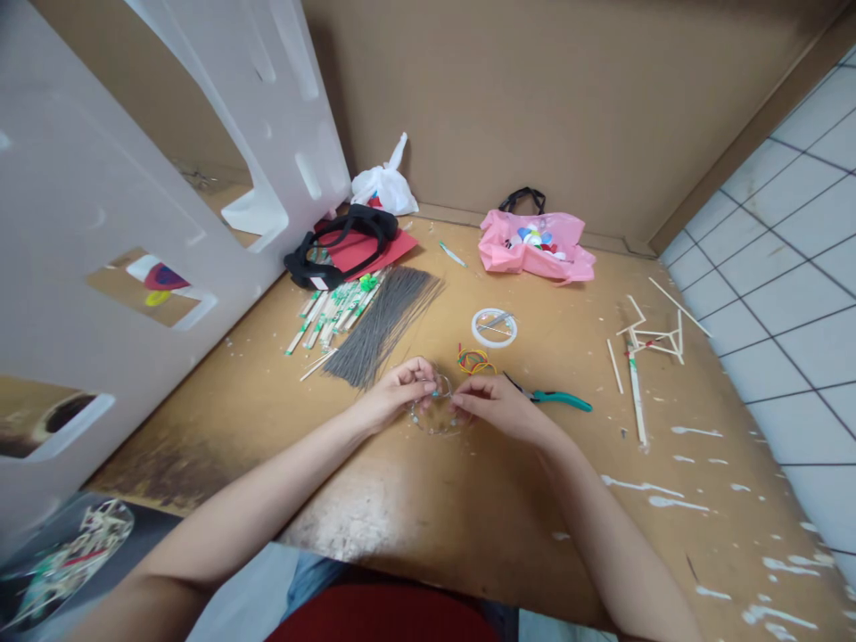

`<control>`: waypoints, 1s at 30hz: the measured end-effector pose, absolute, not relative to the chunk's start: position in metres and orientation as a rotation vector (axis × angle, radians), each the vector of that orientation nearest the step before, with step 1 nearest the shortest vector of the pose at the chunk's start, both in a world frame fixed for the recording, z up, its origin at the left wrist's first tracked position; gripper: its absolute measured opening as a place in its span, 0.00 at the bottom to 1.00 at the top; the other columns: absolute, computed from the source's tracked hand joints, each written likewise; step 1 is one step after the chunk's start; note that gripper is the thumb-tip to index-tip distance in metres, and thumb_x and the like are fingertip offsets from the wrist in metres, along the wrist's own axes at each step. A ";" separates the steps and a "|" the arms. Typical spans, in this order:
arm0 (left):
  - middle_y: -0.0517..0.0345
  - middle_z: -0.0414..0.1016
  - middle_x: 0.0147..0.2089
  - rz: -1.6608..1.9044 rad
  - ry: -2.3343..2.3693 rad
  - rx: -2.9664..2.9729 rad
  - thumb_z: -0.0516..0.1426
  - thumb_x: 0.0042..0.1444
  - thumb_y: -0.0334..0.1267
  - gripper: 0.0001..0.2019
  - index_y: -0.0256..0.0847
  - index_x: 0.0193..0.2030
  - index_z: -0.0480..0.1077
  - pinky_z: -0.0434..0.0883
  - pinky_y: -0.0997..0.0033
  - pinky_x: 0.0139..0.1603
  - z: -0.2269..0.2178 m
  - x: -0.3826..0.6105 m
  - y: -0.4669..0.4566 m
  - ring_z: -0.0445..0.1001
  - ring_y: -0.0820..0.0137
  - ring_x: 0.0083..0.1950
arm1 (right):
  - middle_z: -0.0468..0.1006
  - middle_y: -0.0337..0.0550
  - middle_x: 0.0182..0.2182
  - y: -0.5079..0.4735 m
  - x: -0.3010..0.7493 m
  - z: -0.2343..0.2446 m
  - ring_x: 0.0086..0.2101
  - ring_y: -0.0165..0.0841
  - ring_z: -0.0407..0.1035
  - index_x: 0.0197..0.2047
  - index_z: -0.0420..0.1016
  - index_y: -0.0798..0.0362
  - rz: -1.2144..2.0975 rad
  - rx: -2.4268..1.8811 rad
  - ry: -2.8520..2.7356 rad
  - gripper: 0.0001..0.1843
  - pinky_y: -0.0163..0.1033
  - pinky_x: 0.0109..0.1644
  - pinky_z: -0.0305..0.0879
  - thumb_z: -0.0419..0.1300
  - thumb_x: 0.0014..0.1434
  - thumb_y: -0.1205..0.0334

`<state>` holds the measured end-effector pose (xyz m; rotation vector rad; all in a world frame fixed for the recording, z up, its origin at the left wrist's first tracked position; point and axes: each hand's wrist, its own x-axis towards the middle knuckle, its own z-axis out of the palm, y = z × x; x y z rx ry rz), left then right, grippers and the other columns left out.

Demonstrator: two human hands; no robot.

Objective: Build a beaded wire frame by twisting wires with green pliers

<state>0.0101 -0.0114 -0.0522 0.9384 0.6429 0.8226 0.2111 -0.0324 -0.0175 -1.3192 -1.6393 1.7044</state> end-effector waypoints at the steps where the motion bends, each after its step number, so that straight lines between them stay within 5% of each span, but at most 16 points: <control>1: 0.64 0.70 0.29 0.821 0.625 0.925 0.65 0.45 0.41 0.16 0.36 0.32 0.62 0.66 0.79 0.22 -0.052 0.010 -0.012 0.67 0.80 0.22 | 0.76 0.40 0.25 -0.033 0.211 -0.017 0.28 0.29 0.69 0.31 0.75 0.55 1.712 -1.313 -1.639 0.17 0.37 0.35 0.67 0.61 0.54 0.47; 12: 0.61 0.72 0.34 0.809 0.565 0.948 0.65 0.45 0.38 0.17 0.37 0.34 0.60 0.60 0.81 0.17 -0.053 0.010 -0.012 0.65 0.83 0.20 | 0.75 0.41 0.25 -0.037 0.208 -0.011 0.29 0.31 0.68 0.31 0.74 0.55 1.552 -1.381 -1.786 0.16 0.38 0.37 0.64 0.58 0.56 0.49; 30: 0.67 0.67 0.28 0.787 0.583 0.999 0.62 0.45 0.34 0.15 0.38 0.37 0.60 0.48 0.83 0.14 -0.052 0.011 -0.014 0.53 0.88 0.15 | 0.75 0.39 0.25 -0.047 0.200 -0.019 0.27 0.30 0.65 0.30 0.75 0.52 1.311 -1.489 -1.950 0.14 0.36 0.31 0.58 0.55 0.59 0.53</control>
